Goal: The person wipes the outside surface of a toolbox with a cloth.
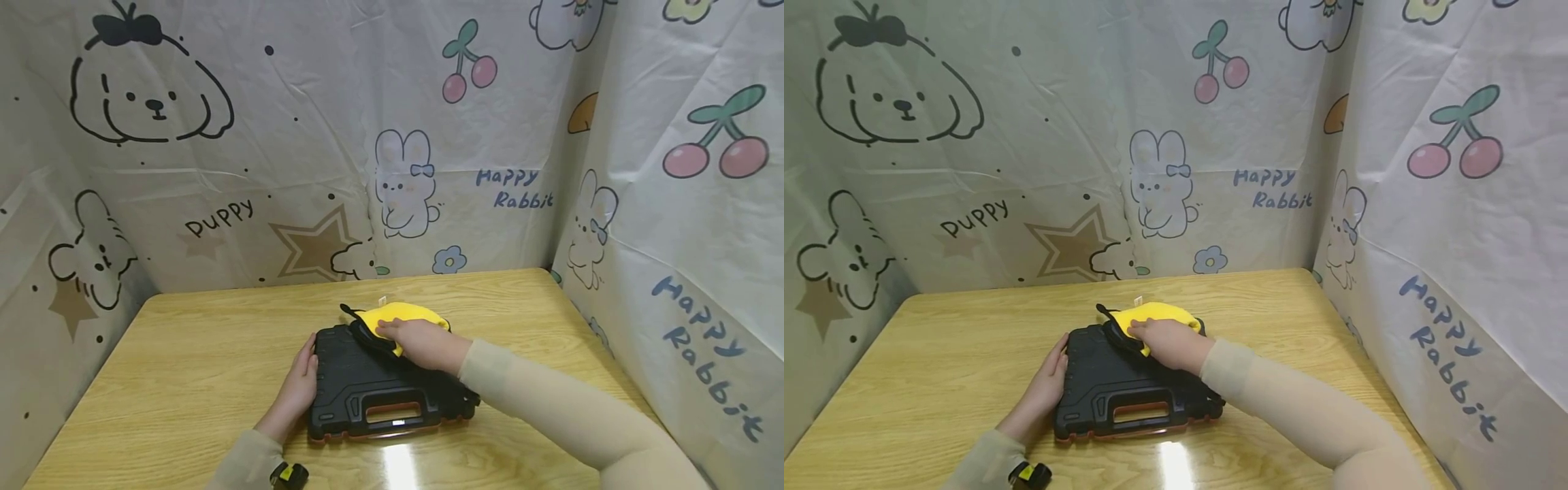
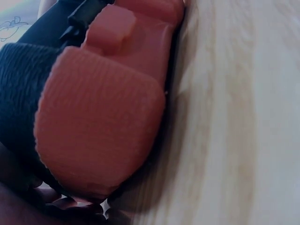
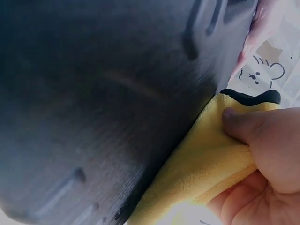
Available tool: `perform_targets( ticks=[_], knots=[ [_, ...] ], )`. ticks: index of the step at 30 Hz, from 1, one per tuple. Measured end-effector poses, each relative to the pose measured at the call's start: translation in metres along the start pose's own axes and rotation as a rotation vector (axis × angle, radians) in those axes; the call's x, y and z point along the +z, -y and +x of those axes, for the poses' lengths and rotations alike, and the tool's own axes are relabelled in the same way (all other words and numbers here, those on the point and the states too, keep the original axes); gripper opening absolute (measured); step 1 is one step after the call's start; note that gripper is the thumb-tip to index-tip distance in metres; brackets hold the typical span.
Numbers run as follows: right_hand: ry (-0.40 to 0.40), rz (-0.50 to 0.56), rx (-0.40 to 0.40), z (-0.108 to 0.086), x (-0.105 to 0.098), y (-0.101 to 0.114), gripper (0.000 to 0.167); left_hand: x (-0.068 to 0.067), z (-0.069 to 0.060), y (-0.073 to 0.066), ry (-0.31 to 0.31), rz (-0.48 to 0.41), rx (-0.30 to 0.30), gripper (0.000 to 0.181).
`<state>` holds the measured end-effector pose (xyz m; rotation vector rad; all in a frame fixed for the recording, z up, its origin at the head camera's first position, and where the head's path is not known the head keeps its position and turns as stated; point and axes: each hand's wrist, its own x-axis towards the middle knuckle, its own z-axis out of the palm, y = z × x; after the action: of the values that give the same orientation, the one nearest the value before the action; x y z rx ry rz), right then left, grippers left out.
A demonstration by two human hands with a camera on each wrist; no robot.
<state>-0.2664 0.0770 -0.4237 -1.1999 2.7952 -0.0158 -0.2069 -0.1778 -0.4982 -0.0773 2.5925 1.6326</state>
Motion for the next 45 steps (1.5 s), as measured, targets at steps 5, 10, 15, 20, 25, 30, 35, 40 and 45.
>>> perform_targets(
  ticks=[5, 10, 15, 20, 25, 30, 35, 40, 45],
  knots=[
    [0.024, -0.026, -0.005, -0.012, 0.002, 0.007, 0.055, 0.001, -0.001, 0.000, 0.002, -0.010, 0.000, 0.055],
    [0.023, -0.040, -0.031, -0.029, 0.001, 0.015, 0.058, 0.000, 0.000, 0.001, 0.004, -0.014, -0.018, 0.055],
    [0.033, -0.047, -0.060, -0.049, -0.001, 0.026, 0.060, 0.000, -0.001, 0.000, 0.001, -0.010, -0.019, 0.055],
    [0.049, -0.083, -0.094, -0.068, 0.000, 0.034, 0.062, 0.001, -0.001, 0.000, 0.001, -0.003, -0.010, 0.055],
    [0.035, -0.136, -0.119, -0.084, 0.003, 0.042, 0.065, 0.001, 0.000, 0.001, 0.008, -0.001, -0.009, 0.055],
    [-0.013, -0.229, -0.177, -0.099, 0.005, 0.051, 0.067, -0.001, 0.000, 0.001, 0.013, 0.008, -0.016, 0.055],
    [-0.021, -0.265, -0.207, -0.112, 0.006, 0.059, 0.069, -0.002, -0.001, 0.001, 0.016, 0.022, -0.016, 0.055],
    [-0.021, -0.257, -0.231, -0.123, 0.007, 0.064, 0.067, -0.003, -0.002, 0.000, 0.019, 0.013, -0.016, 0.055],
    [0.000, -0.227, -0.245, -0.129, 0.005, 0.065, 0.066, -0.002, -0.002, -0.001, 0.020, 0.008, -0.014, 0.055]
  ],
)
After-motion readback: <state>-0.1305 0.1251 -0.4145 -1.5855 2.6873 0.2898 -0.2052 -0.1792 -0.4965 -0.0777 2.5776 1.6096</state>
